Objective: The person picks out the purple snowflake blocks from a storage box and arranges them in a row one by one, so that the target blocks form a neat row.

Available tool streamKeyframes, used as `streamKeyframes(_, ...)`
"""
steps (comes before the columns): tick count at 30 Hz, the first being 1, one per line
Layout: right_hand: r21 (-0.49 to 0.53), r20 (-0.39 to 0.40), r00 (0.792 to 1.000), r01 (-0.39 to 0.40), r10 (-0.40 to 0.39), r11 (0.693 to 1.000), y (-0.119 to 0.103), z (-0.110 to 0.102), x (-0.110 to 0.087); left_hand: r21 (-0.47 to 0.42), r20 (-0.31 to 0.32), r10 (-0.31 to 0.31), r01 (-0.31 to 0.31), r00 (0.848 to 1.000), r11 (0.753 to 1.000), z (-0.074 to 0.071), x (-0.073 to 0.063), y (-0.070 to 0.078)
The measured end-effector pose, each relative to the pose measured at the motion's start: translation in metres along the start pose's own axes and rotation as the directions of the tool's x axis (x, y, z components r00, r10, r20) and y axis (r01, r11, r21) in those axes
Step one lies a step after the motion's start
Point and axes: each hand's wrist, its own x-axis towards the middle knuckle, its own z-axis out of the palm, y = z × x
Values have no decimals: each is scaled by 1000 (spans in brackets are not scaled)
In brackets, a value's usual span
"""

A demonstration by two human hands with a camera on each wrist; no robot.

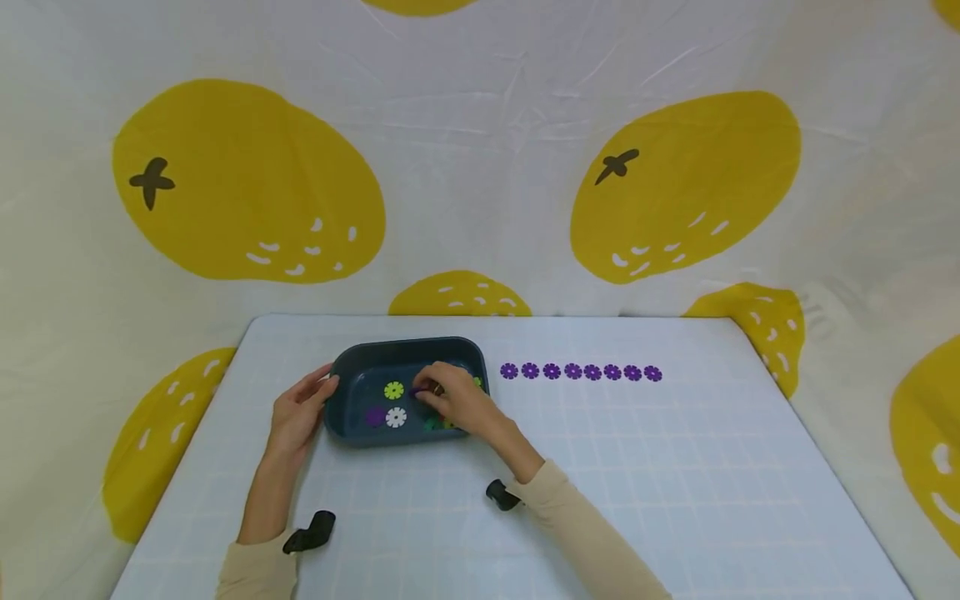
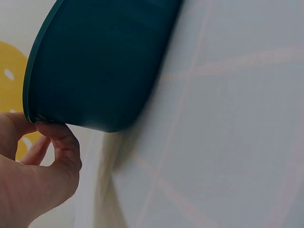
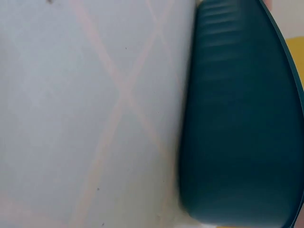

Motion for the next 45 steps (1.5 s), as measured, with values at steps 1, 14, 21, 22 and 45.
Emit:
streamKeyframes(1,12,-31,999,17,-17,1000,1,-1,-1,-2,1,2,-2,1000,1000,1,0,0)
streamKeyframes(14,132,-343,937,117,-65,984,14,-13,-15,32,-15,13,-12,1000,999,5,-4,4)
streamKeyframes(21,190,-389,920,38,40,981,22,-26,-26,28,-25,10,-10,1000,1000,3,-2,2)
streamKeyframes(22,194,-392,918,21,58,981,23,-28,-28,28,-26,10,-10,1000,1000,3,-2,2)
streamKeyframes(45,276,-461,860,-96,219,956,21,-75,-57,29,-22,-24,24,999,999,4,0,3)
